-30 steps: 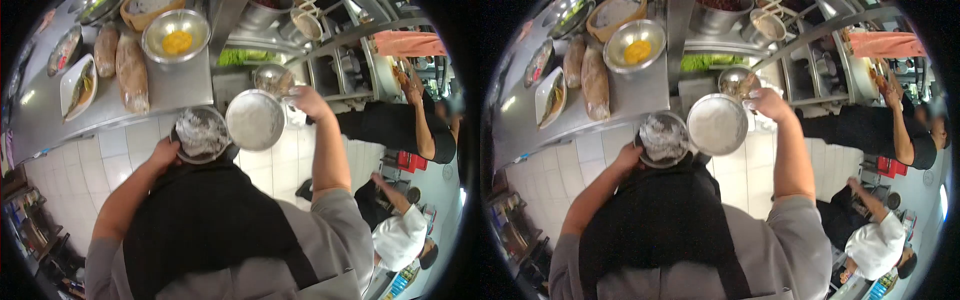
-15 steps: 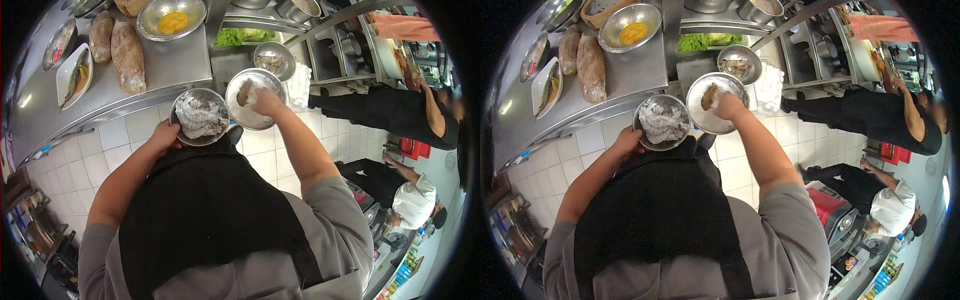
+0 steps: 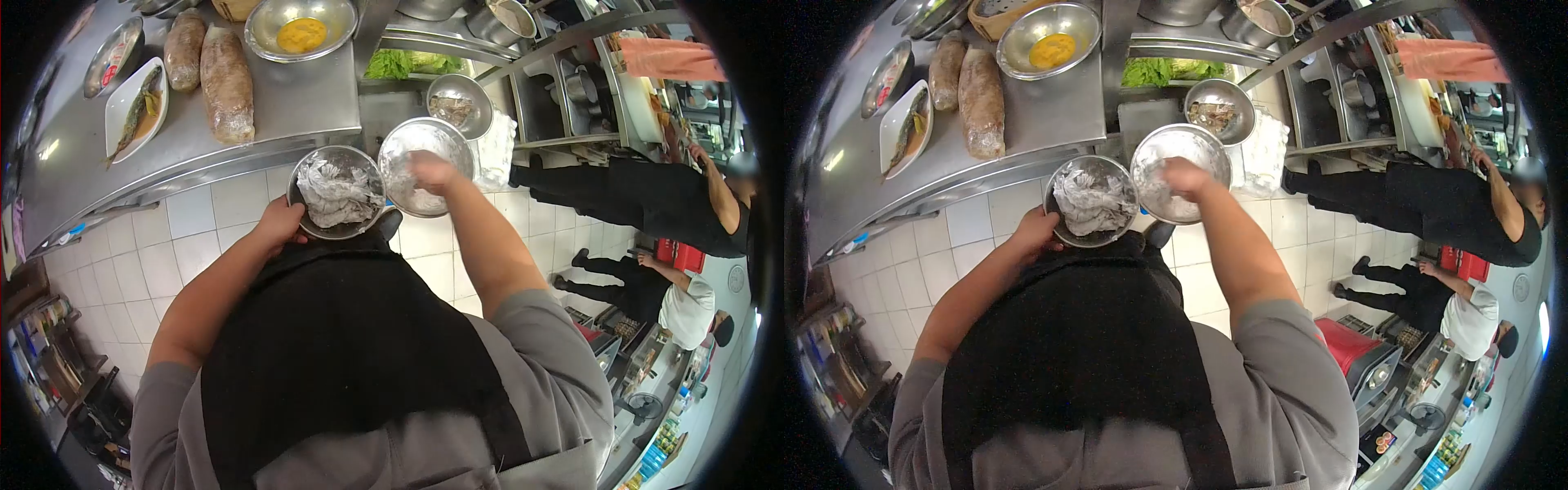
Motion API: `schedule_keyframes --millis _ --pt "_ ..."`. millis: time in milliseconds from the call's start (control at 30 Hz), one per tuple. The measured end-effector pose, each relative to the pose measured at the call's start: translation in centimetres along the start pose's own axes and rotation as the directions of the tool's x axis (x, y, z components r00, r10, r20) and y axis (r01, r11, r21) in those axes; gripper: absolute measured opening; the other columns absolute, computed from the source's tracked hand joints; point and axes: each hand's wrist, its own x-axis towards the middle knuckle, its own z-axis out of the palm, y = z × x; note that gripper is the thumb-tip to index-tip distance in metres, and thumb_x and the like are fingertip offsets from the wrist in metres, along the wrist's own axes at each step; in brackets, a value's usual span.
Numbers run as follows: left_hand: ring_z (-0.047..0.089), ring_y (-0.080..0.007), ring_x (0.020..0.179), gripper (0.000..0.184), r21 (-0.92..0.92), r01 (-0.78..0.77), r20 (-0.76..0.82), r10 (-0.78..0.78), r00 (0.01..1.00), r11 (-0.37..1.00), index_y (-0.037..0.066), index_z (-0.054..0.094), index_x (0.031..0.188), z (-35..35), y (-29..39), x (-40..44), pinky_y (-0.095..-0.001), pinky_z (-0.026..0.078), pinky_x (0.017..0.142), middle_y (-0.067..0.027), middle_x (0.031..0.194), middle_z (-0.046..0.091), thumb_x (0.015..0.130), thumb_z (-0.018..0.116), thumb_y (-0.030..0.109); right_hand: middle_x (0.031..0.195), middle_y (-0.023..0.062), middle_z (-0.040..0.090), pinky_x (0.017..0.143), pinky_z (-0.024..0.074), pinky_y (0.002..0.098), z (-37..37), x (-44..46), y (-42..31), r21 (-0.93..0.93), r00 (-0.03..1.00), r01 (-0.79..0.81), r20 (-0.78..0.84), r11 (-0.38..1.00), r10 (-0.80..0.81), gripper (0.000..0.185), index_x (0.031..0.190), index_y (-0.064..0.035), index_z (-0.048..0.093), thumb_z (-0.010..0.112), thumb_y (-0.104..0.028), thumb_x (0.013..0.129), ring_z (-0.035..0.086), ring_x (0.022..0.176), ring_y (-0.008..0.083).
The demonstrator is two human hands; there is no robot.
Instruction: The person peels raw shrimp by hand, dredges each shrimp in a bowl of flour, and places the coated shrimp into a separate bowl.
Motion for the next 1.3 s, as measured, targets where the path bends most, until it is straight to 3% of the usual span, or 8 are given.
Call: schedule_keyframes --millis 100,200,300,533,633,767,967,1300 --pt "0.061 -0.018 0.062 0.032 -0.003 0.007 0.012 -0.007 1.0 1.0 0.0 0.052 0.115 0.0 0.1 -0.2 -0.0292 0.052 0.049 -0.0104 0.088 0.065 0.088 0.044 0.015 0.117 0.0241 0.06 0.088 0.0481 0.0422 -3.4 -0.1 0.6 -0.21 0.978 -0.045 -0.209 0.977 0.0 0.063 0.127 0.0033 0.05 0.066 -0.027 0.074 0.061 0.105 0.0338" --pt "0.062 -0.0187 0.062 0.032 0.017 0.0 0.004 0.0 1.0 1.0 0.0 0.052 0.116 0.1 0.1 -0.5 -0.0289 0.052 0.049 -0.0111 0.089 0.065 0.088 0.044 0.014 0.12 0.025 0.058 0.093 0.0467 0.0433 -2.1 -1.3 -0.8 -0.798 0.884 0.027 -0.263 0.602 -0.387 0.063 0.125 0.0024 0.051 0.067 -0.029 0.073 0.058 0.11 0.0387" --pt "0.063 -0.0193 0.062 0.032 0.02 0.02 0.018 -0.021 1.0 1.0 0.001 0.051 0.116 0.3 0.5 -0.7 -0.0282 0.051 0.048 -0.0116 0.091 0.065 0.088 0.043 0.014 0.119 0.0265 0.058 0.098 0.0449 0.0403 2.8 -2.5 -2.7 -0.828 0.865 -0.25 -0.424 0.501 -0.269 0.064 0.122 0.0012 0.053 0.069 -0.031 0.069 0.057 0.112 0.038" --pt "0.065 -0.0206 0.063 0.033 -0.006 0.011 -0.018 -0.011 1.0 1.0 -0.001 0.052 0.116 0.5 0.8 -1.0 -0.0287 0.051 0.049 -0.0126 0.089 0.066 0.087 0.042 0.013 0.103 0.0239 0.066 0.087 0.0491 0.0392 3.6 -0.6 -2.5 -0.833 0.996 -0.06 -0.088 0.549 -0.025 0.046 0.1 0.0036 0.067 0.067 -0.031 0.069 0.062 0.102 0.0352" --pt "0.065 -0.0205 0.063 0.034 -0.034 0.008 -0.003 -0.008 1.0 0.999 0.0 0.052 0.116 0.4 0.6 -0.8 -0.0285 0.051 0.049 -0.0124 0.088 0.066 0.087 0.042 0.013 0.096 0.0242 0.067 0.084 0.0489 0.0409 2.1 -0.2 -1.4 -0.595 0.999 -0.033 -0.026 0.803 0.022 0.042 0.09 0.0033 0.07 0.063 -0.032 0.069 0.064 0.094 0.0363" --pt "0.065 -0.021 0.062 0.031 -0.026 -0.009 0.018 0.01 1.0 1.0 -0.002 0.052 0.113 0.2 0.5 -0.7 -0.0285 0.051 0.049 -0.0133 0.086 0.066 0.089 0.04 0.013 0.101 0.019 0.068 0.084 0.0506 0.0383 0.7 0.2 -2.0 -0.915 0.985 -0.065 -0.123 0.397 -0.123 0.034 0.095 -0.0024 0.071 0.061 -0.027 0.074 0.065 0.099 0.0325" --pt "0.064 -0.0197 0.061 0.033 -0.035 0.005 -0.006 -0.005 1.0 0.999 0.0 0.052 0.117 0.3 0.4 -0.5 -0.0288 0.051 0.048 -0.0119 0.086 0.066 0.087 0.042 0.013 0.104 0.0128 0.069 0.087 0.0505 0.0394 5.8 -3.2 -3.8 -0.952 0.954 -0.269 -0.283 0.143 -0.093 0.031 0.101 -0.0104 0.071 0.063 -0.026 0.075 0.066 0.098 0.0282" --pt "0.063 -0.0194 0.062 0.031 -0.064 -0.015 -0.006 0.014 1.0 0.998 -0.001 0.052 0.114 0.3 0.3 -0.2 -0.0279 0.051 0.048 -0.012 0.092 0.065 0.089 0.043 0.015 0.106 0.0238 0.064 0.09 0.0471 0.043 1.6 -1.1 -0.6 -0.93 0.985 0.096 0.038 0.356 -0.165 0.04 0.105 0.0007 0.064 0.06 -0.028 0.078 0.061 0.102 0.0378"
